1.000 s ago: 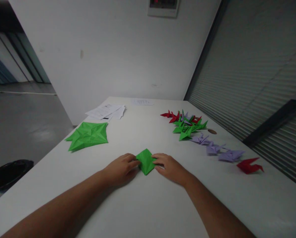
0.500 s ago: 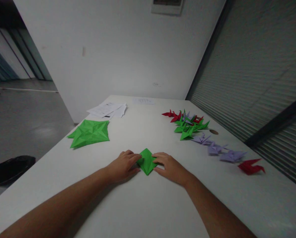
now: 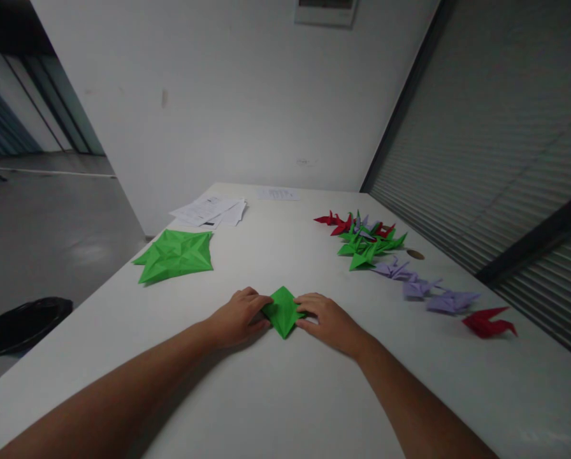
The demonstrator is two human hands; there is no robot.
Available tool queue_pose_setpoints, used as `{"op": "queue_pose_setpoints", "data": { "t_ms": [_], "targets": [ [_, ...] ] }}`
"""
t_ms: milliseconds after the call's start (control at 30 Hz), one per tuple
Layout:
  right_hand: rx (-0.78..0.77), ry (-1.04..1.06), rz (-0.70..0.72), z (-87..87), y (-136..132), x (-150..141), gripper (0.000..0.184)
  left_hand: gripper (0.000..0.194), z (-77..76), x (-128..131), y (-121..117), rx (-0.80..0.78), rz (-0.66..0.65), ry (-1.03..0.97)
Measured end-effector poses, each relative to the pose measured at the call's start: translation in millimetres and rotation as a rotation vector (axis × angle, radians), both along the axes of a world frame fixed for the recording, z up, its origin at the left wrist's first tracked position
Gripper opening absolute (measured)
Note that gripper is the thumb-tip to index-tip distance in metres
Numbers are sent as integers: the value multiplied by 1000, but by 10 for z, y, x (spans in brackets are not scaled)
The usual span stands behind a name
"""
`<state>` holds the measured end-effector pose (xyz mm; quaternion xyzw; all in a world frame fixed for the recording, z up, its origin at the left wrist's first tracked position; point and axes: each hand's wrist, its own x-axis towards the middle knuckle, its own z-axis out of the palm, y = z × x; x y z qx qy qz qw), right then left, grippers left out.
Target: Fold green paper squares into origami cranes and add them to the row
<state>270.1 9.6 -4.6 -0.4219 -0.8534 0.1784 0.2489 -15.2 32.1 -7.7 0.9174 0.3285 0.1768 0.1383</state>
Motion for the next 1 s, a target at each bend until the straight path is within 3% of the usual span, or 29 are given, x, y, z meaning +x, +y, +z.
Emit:
{"op": "queue_pose_setpoints", "data": {
  "t_ms": [267,467,700,1000],
  "targets": [
    [37,-8,-23,-8,-11,-12,28,40,1,2,-3,-7,2,-13],
    [73,-60,-37,10,-13,-42,22,39,39,4,-19,-32,2,-18],
    [148,-112,3,-11,-17,-112,39,48,47,12,-31,-53,8,-13],
    [171,-241,29,52,-35,-206,23,51,57,29,-39,-21,-20,13]
  ]
}}
